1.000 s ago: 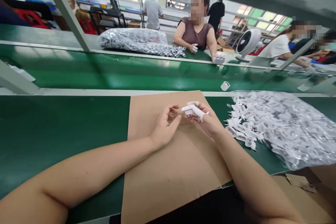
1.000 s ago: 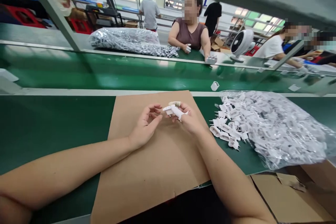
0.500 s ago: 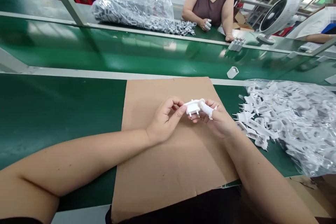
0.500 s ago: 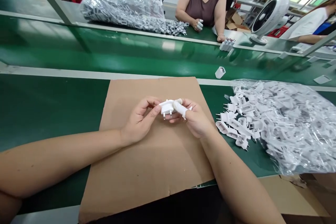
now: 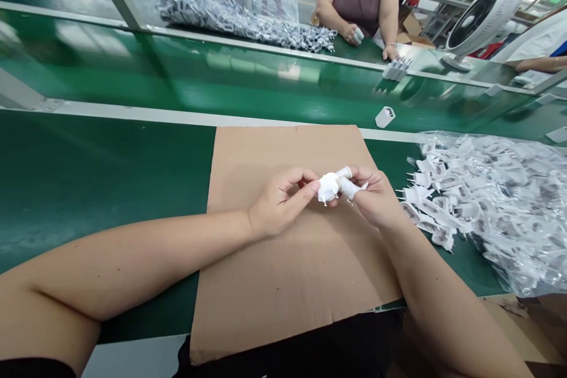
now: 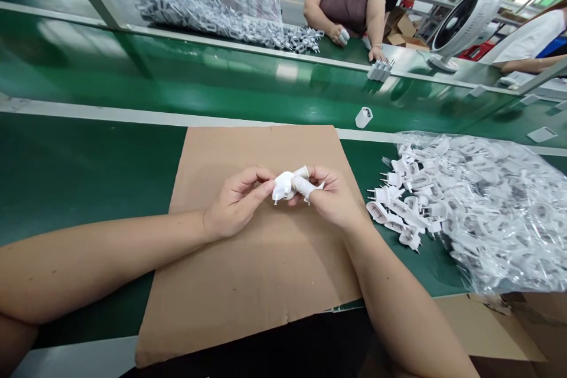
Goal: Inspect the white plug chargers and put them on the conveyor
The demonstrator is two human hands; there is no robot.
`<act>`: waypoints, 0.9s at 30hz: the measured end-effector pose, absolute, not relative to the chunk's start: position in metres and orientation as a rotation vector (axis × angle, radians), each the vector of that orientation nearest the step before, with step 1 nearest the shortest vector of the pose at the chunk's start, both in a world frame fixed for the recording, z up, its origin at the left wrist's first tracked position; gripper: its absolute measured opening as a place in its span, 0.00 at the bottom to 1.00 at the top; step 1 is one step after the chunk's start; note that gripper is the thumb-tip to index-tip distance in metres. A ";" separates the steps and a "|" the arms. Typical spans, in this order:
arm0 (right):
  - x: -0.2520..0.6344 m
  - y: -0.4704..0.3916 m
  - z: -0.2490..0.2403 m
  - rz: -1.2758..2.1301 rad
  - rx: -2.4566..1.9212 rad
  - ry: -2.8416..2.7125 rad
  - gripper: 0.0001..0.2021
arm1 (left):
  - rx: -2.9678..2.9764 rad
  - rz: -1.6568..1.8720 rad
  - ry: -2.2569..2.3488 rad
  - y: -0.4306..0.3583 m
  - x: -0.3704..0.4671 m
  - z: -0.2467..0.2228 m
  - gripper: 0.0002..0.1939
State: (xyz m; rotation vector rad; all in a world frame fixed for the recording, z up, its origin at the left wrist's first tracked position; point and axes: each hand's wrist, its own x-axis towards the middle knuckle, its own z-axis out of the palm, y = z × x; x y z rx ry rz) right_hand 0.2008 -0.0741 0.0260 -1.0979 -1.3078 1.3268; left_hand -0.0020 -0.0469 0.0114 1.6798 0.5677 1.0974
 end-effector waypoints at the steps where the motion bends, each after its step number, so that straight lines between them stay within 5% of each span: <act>1: 0.201 -0.075 0.027 1.329 -1.097 -1.319 0.14 | 1.653 1.085 0.555 -0.047 -0.002 0.012 0.17; 15: 0.197 -0.079 0.026 1.430 -1.124 -1.334 0.12 | 1.401 0.973 0.564 -0.047 0.000 0.014 0.27; 27: 0.183 -0.071 0.021 1.428 -1.155 -1.130 0.21 | 1.390 0.992 0.795 -0.038 0.001 0.003 0.21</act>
